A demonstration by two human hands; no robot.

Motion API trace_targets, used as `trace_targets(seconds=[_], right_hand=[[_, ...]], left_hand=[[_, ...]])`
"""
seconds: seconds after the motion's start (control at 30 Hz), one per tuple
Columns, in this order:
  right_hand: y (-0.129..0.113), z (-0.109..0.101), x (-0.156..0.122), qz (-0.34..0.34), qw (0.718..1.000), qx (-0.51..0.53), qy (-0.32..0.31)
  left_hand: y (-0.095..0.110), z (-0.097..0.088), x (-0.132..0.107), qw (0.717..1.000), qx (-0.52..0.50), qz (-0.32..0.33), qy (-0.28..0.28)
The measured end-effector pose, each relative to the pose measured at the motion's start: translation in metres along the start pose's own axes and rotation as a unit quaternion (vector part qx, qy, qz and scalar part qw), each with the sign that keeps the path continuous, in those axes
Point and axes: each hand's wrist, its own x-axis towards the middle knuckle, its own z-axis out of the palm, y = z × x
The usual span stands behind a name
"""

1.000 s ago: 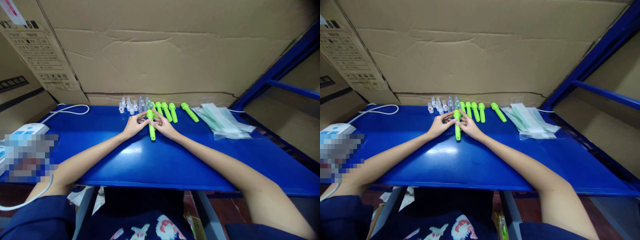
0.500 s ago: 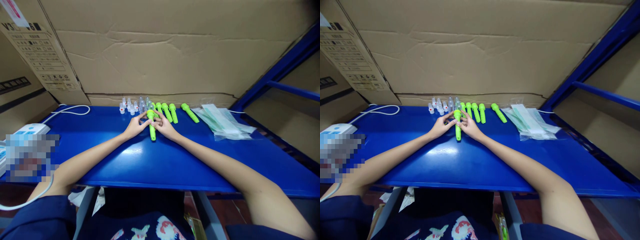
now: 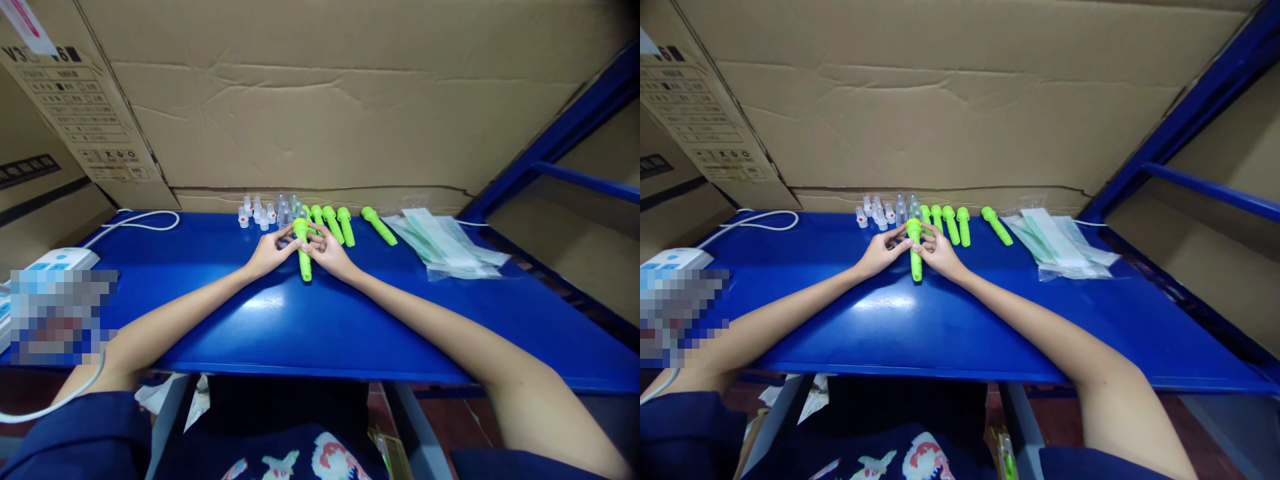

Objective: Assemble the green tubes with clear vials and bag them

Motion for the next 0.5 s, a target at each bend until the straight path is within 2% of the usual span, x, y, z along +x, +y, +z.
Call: trace_targets(seconds=[0.5], right_hand=[[0.0002,-0.0011,0.0011,-0.01,1.0,-0.012,-0.01]], left_hand=[[-0.0081,0.0007,0.0051,1.0,-0.002,-0.005,-0.017]])
